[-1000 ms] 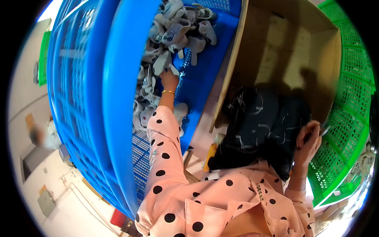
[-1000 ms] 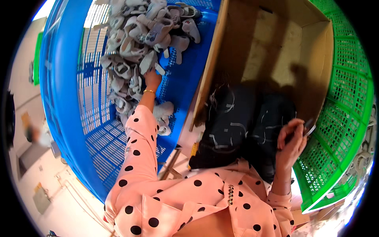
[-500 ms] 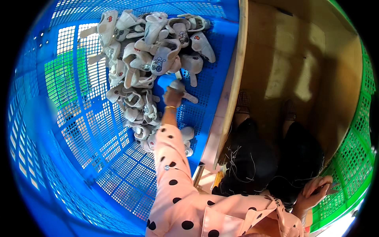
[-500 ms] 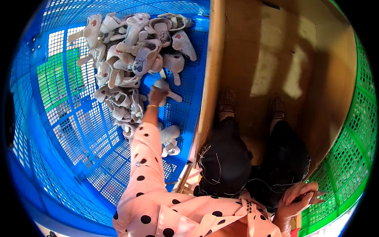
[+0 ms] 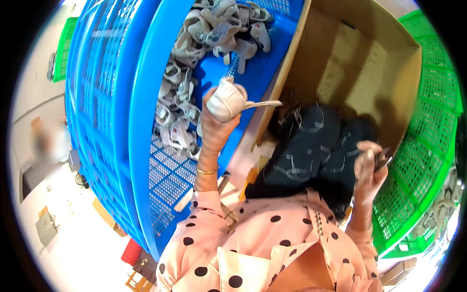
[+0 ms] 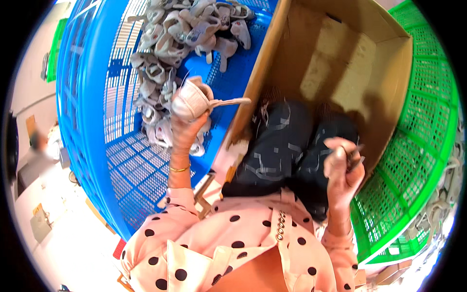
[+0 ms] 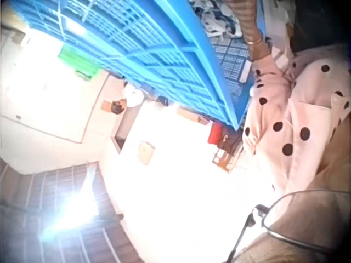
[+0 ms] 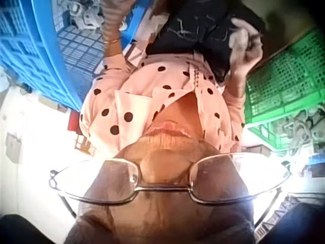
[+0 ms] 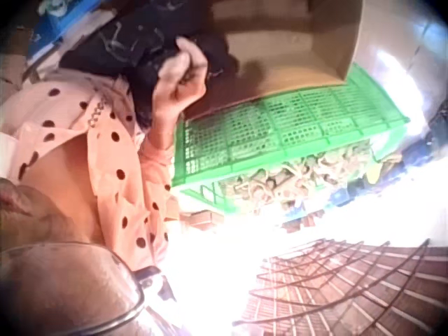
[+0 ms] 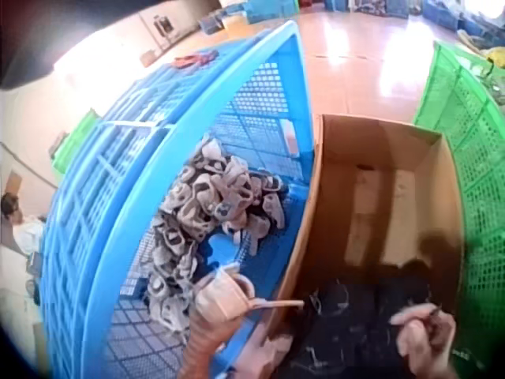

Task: The person sits on the floor and uses scissors to trim loose threads and excess fabric from small white fabric items, likely baby shoes or slippers. They handle the items one at a time, picking them from a blue basket, trimming them, and placing them into a green basket.

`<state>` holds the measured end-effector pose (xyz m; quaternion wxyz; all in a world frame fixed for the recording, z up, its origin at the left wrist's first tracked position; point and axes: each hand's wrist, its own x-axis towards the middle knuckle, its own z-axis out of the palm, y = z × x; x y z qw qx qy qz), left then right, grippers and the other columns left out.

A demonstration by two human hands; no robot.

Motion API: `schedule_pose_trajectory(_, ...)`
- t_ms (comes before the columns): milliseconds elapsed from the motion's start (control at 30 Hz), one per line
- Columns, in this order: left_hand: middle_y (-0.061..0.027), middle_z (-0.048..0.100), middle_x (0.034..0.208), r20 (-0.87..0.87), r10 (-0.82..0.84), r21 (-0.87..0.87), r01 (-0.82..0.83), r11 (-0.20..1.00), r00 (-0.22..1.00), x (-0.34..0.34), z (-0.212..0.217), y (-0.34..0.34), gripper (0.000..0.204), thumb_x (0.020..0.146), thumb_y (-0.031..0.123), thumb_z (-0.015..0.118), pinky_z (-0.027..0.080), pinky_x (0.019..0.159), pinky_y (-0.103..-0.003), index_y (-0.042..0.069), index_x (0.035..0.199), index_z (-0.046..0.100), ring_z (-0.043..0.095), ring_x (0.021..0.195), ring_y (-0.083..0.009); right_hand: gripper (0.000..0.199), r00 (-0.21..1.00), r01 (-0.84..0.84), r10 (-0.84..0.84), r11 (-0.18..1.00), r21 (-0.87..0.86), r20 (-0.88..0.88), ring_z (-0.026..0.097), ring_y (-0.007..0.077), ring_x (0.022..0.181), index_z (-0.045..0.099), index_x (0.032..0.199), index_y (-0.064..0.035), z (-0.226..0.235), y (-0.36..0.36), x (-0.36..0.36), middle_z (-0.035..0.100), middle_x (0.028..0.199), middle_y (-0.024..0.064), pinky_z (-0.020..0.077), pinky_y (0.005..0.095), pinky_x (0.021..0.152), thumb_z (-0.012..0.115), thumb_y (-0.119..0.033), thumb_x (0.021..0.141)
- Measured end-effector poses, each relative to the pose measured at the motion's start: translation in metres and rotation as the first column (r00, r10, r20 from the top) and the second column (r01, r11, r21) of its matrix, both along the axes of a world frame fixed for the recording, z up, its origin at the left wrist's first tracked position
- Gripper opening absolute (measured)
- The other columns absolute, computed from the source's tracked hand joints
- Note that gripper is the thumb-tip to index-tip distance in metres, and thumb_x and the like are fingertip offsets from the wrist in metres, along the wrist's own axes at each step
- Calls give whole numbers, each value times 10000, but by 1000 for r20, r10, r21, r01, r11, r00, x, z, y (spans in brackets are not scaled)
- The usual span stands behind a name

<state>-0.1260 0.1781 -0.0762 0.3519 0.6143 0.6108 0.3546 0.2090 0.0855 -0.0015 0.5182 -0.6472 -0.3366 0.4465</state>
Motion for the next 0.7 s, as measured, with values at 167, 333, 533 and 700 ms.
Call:
schedule_pose_trajectory(167,-95,557,1285,90,-293,2,294,956,952,59,104,-49,829,643,6,811,468,983,-331,31,1377,426,563,1167,-177,232,801,-589,574,805,61,169,434,41,556,641,1079,28,77,7,-23,524,622,-5,393,232,513,666,-119,902)
schedule_pose_trajectory(333,-125,570,1282,384,-516,-130,598,791,766,105,113,-100,851,600,47,847,429,1019,-368,91,1366,477,540,1210,-314,305,717,-654,558,747,-124,-418,543,45,757,645,1095,49,95,-34,-19,636,827,6,473,240,659,695,-184,904)
schedule_pose_trajectory(533,-143,573,1323,357,-554,0,593,805,752,101,130,-126,679,659,157,836,382,1053,-376,24,1278,593,517,1230,-292,317,750,-544,268,771,-332,-605,405,15,519,642,1118,1,56,-101,3,446,611,-65,492,236,614,626,-273,958)
schedule_pose_trajectory(700,-4,642,793,743,-664,485,614,623,87,127,168,-170,219,839,306,740,448,795,-397,99,908,748,515,784,-187,336,731,-517,221,796,-313,-645,373,27,468,628,1049,14,31,-117,-8,415,567,-60,520,270,582,591,-312,977)
